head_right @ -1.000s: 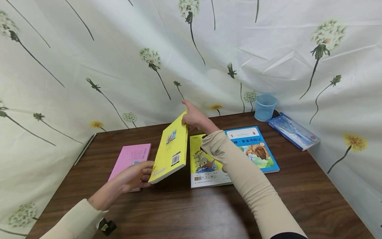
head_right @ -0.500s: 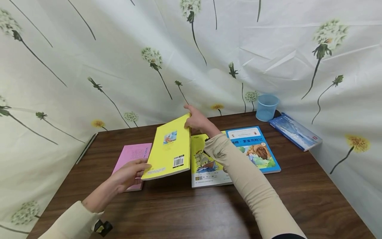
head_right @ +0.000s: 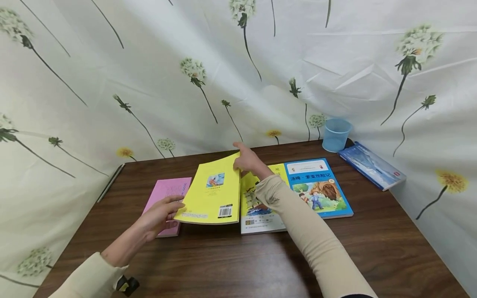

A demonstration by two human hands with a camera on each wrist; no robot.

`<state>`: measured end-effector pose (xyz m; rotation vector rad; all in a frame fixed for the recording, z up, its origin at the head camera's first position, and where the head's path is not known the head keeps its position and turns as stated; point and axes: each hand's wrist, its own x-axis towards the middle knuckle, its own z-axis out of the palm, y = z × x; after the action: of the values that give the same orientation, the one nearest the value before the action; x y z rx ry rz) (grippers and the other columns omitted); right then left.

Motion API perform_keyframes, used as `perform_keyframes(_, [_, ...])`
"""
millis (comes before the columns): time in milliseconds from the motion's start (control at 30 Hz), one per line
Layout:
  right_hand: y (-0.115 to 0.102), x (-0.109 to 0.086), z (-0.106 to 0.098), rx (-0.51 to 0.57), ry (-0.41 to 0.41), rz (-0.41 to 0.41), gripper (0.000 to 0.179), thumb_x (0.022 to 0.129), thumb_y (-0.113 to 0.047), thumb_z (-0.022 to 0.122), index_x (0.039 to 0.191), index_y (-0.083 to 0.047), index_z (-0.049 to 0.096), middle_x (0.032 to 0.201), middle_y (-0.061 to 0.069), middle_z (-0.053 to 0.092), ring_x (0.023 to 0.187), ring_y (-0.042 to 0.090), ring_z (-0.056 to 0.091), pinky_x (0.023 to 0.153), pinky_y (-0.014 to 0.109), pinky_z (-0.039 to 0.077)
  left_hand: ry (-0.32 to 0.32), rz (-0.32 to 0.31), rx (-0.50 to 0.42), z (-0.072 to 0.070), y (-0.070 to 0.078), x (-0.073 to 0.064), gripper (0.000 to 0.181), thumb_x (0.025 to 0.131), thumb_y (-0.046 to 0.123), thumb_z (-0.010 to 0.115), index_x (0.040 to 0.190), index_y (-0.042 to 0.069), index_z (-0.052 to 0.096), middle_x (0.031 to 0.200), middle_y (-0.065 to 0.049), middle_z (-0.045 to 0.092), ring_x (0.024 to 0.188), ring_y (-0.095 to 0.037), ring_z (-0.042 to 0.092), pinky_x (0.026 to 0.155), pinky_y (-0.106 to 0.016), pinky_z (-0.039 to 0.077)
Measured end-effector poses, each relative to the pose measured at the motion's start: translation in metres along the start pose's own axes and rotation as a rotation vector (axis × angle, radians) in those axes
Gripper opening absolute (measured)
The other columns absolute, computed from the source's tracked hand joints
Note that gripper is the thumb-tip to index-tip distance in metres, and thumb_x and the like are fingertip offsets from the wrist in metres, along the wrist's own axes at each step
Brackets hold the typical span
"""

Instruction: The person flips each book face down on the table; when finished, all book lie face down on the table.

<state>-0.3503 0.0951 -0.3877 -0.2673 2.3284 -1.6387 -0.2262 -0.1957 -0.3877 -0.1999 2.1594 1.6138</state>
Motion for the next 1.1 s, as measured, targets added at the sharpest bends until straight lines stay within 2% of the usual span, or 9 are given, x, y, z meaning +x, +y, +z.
perform_keyframes(133, [0.008, 0.004, 0.005, 0.006, 0.009, 0.036, 0.081, 0.092, -0.002, 0.06, 0.16, -0.023, 0.021, 0.164, 0.022, 0.019, 0.1, 0.035, 0.065, 0.071, 0.044, 0.062, 0.005, -0.006, -0.004, -0.001, -0.003, 0.0, 0.061, 0.101, 0.021, 0.05, 0.152, -0.001, 0.026, 0.107, -0.011, 0.068, 0.083, -0.014, 0.062, 0.073, -0.03, 0.05])
perform_keyframes(267, [0.015, 0.007, 0.009, -0.005, 0.015, 0.059, 0.076, 0.095, -0.009, 0.059, 0.16, -0.023, 0.022, 0.164, 0.019, 0.021, 0.117, 0.039, 0.058, 0.071, 0.042, 0.062, 0.012, -0.016, -0.004, -0.002, -0.004, -0.001, 0.06, 0.101, 0.021, 0.05, 0.152, -0.001, 0.027, 0.111, -0.012, 0.067, 0.087, -0.015, 0.063, 0.076, -0.032, 0.052])
perform_keyframes(400, [0.023, 0.01, 0.015, -0.012, 0.009, 0.089, 0.074, 0.096, -0.012, 0.058, 0.159, -0.023, 0.023, 0.163, 0.019, 0.023, 0.122, 0.042, 0.055, 0.072, 0.043, 0.062, 0.015, -0.041, 0.008, -0.003, -0.006, -0.001, 0.058, 0.101, 0.022, 0.051, 0.151, 0.001, 0.029, 0.112, -0.012, 0.067, 0.088, -0.015, 0.063, 0.077, -0.032, 0.052])
perform_keyframes(567, [0.034, 0.015, 0.022, -0.021, -0.016, 0.125, 0.074, 0.096, -0.013, 0.059, 0.16, -0.021, 0.022, 0.163, 0.019, 0.024, 0.122, 0.041, 0.054, 0.071, 0.041, 0.061, -0.013, -0.066, 0.024, -0.004, -0.011, 0.001, 0.057, 0.101, 0.024, 0.051, 0.149, 0.0, 0.03, 0.114, -0.014, 0.067, 0.086, -0.016, 0.063, 0.075, -0.032, 0.054])
perform_keyframes(700, [0.039, 0.017, 0.026, -0.043, -0.043, 0.125, 0.075, 0.096, -0.014, 0.058, 0.16, -0.019, 0.02, 0.163, 0.019, 0.025, 0.111, 0.036, 0.059, 0.066, 0.039, 0.06, -0.016, -0.071, 0.042, -0.005, -0.013, -0.001, 0.052, 0.101, 0.024, 0.05, 0.145, 0.001, 0.034, 0.113, -0.015, 0.068, 0.083, -0.016, 0.064, 0.073, -0.032, 0.054])
perform_keyframes(833, [0.04, 0.018, 0.027, -0.061, -0.063, 0.115, 0.075, 0.097, -0.014, 0.058, 0.161, -0.019, 0.019, 0.162, 0.019, 0.027, 0.085, 0.027, 0.061, 0.059, 0.035, 0.057, -0.024, -0.062, 0.057, -0.007, -0.016, -0.001, 0.053, 0.102, 0.025, 0.05, 0.146, 0.001, 0.033, 0.116, -0.017, 0.068, 0.086, -0.016, 0.065, 0.074, -0.033, 0.054])
perform_keyframes(967, [0.039, 0.019, 0.026, -0.088, -0.079, 0.11, 0.075, 0.097, -0.015, 0.057, 0.161, -0.018, 0.018, 0.162, 0.019, 0.027, 0.063, 0.02, 0.055, 0.056, 0.033, 0.055, -0.039, -0.073, 0.06, -0.009, -0.017, -0.001, 0.056, 0.102, 0.026, 0.05, 0.148, 0.002, 0.032, 0.12, -0.018, 0.067, 0.09, -0.017, 0.065, 0.075, -0.033, 0.055])
perform_keyframes(1100, [0.038, 0.019, 0.025, -0.116, -0.073, 0.111, 0.073, 0.098, -0.017, 0.057, 0.161, -0.018, 0.02, 0.159, 0.019, 0.033, 0.055, 0.017, 0.046, 0.057, 0.032, 0.052, -0.055, -0.08, 0.071, -0.01, -0.017, -0.001, 0.057, 0.102, 0.026, 0.05, 0.15, 0.002, 0.031, 0.122, -0.019, 0.066, 0.092, -0.019, 0.066, 0.075, -0.033, 0.055])
